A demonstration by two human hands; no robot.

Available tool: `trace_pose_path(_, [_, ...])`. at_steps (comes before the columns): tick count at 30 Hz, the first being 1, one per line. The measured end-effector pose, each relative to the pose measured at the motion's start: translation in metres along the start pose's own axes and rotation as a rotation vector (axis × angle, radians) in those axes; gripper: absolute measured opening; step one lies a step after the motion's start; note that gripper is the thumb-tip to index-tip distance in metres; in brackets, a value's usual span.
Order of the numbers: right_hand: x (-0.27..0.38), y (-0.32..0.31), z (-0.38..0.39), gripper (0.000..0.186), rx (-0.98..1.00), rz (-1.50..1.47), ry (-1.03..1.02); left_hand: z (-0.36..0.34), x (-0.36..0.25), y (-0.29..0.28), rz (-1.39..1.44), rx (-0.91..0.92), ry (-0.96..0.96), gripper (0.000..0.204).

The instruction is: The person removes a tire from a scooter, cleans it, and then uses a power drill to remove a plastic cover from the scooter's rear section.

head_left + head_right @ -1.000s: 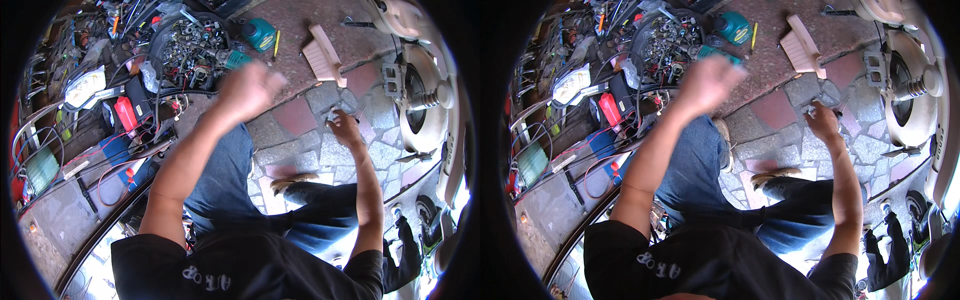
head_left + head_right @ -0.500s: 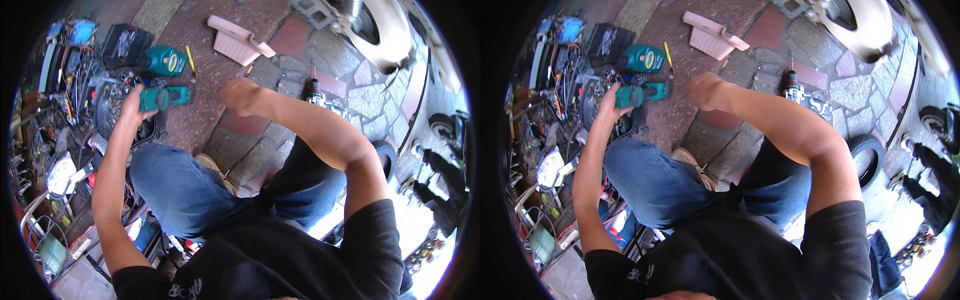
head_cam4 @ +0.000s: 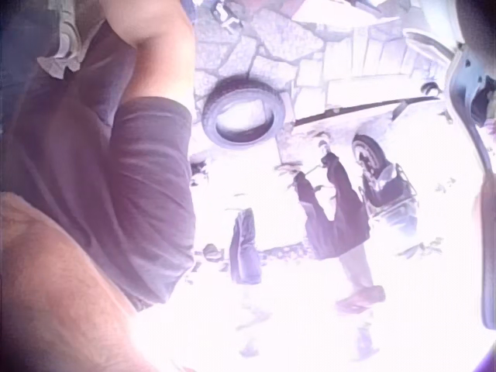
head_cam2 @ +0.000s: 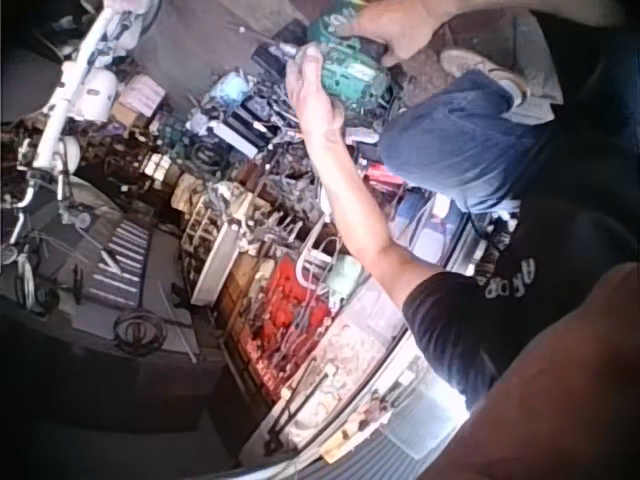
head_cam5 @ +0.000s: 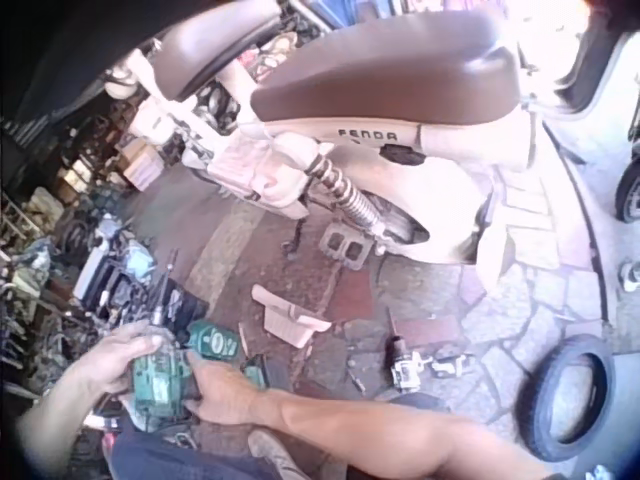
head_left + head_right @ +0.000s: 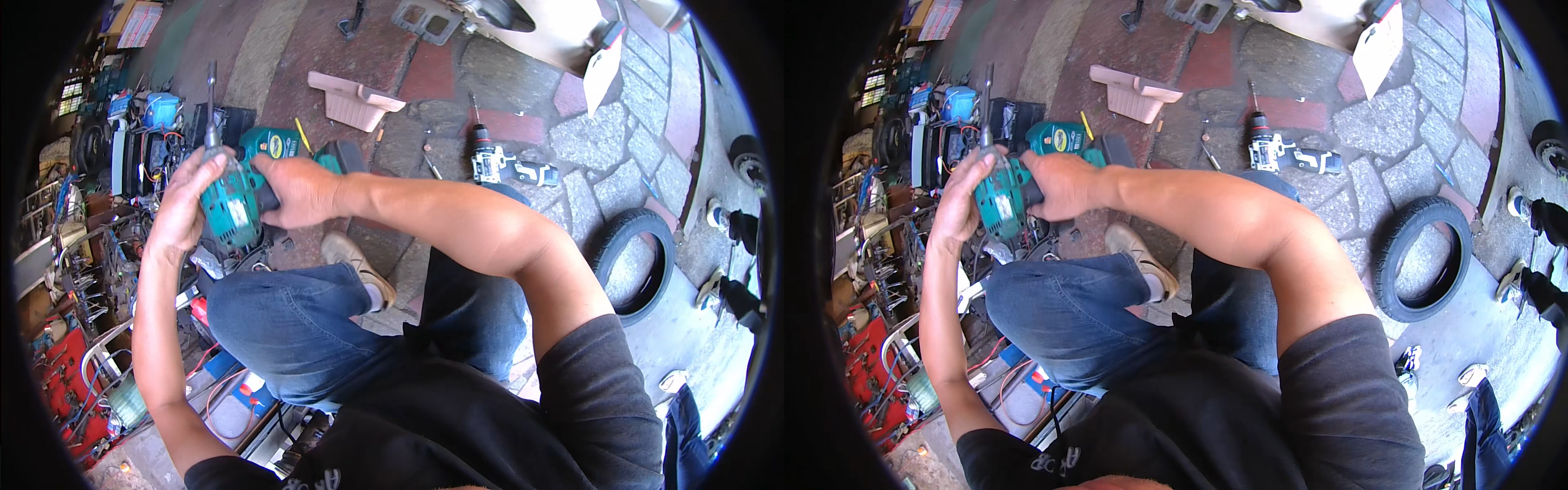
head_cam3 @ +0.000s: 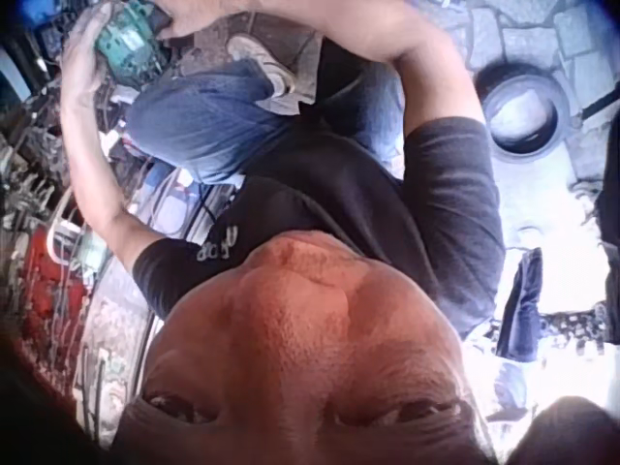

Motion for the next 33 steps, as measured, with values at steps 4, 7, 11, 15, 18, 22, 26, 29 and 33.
trace_pose_path(4, [-0.016, -0.04, 0.016, 0.067, 0.071, 0.065, 0.124, -0.04, -0.001, 0.024, 0.11, 0.232, 0.077, 0.045])
trace_pose_path(7, [-0.036, -0.056, 0.047, 0.063, 0.122, 0.15, 0.27, -0.075, 0.024, 0.06, 0.234, 0.45, -0.018, 0.053])
trace_pose_path(11, [-0.063, -0.076, 0.099, 0.06, 0.056, 0.391, 0.544, -0.126, 0.05, 0.139, 0.27, 0.504, -0.047, 0.035])
trace_pose_path(15, [-0.083, -0.102, 0.13, 0.061, -0.004, 0.343, 0.727, -0.159, 0.058, 0.209, 0.118, 0.215, 0.167, 0.019])
trace_pose_path(18, [-0.097, -0.116, 0.143, 0.058, -0.046, 0.127, 0.794, -0.163, 0.046, 0.226, -0.147, 0.105, 0.386, 0.024])
trace_pose_path(22, [-0.116, -0.119, 0.15, 0.057, -0.167, 0.045, 0.892, -0.17, 0.038, 0.234, -0.253, 0.096, 0.476, 0.03])
trace_pose_path(26, [-0.127, -0.115, 0.146, 0.057, -0.233, -0.042, 0.912, -0.18, 0.035, 0.236, -0.273, 0.127, 0.568, 0.032])
trace_pose_path(29, [-0.122, -0.112, 0.138, 0.055, -0.115, 0.22, 0.843, -0.187, 0.039, 0.234, -0.282, 0.109, 0.583, 0.028])
trace_pose_path(33, [-0.111, -0.097, 0.132, 0.059, -0.055, 0.61, 0.859, -0.198, 0.047, 0.231, -0.213, 0.129, 0.523, 0.034])
Point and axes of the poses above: each hand's wrist, its own z-axis away from the middle knuckle, its own y-axis out of the palm, x = y × z, the point moved 7 cm from there along -z, towards the middle knuckle
